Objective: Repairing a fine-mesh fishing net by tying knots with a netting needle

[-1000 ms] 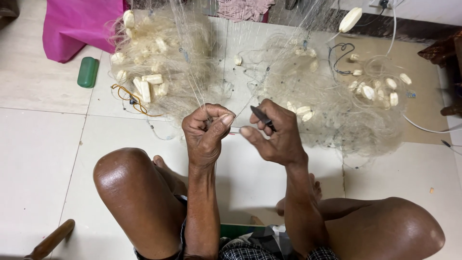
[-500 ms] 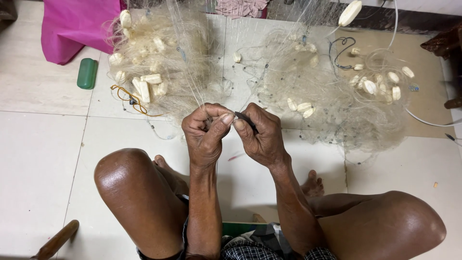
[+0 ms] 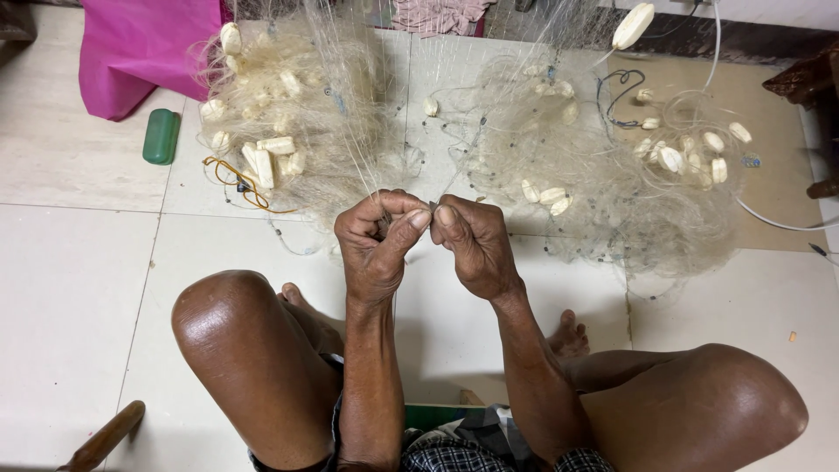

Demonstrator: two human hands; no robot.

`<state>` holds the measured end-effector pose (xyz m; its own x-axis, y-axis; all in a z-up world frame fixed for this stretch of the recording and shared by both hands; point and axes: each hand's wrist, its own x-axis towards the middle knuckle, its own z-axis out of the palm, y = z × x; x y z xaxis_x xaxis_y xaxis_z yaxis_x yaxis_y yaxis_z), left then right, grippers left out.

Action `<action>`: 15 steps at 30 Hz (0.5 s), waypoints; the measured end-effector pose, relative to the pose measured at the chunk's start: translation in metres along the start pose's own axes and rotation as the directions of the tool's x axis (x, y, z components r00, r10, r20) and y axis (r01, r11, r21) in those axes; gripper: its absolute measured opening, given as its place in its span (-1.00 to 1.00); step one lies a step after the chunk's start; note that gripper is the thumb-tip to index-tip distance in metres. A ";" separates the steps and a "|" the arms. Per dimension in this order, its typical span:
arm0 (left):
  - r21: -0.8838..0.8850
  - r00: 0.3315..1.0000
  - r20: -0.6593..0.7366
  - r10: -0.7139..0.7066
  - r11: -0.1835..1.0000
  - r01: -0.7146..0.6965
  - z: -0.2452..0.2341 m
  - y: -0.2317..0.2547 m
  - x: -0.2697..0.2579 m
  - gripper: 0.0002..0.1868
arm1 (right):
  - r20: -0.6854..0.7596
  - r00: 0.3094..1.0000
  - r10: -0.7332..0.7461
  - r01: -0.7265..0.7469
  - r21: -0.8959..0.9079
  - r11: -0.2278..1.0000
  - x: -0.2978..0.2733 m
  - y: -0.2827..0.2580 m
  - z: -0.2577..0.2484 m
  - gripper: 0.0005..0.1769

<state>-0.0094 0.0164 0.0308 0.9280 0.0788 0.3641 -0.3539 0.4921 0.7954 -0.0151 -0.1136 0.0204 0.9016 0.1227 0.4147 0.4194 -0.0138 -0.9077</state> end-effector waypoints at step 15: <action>-0.086 1.000 0.005 0.004 0.996 -0.003 0.013 0.001 0.000 -0.90 | 0.087 0.984 0.155 -0.175 0.315 0.933 0.001 0.006 -0.004 -0.51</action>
<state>-0.0114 0.0052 0.0382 0.9261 0.0758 0.3696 -0.3453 0.5650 0.7494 -0.0112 -0.1171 0.0161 0.9432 0.2046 0.2619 0.2005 0.2782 -0.9394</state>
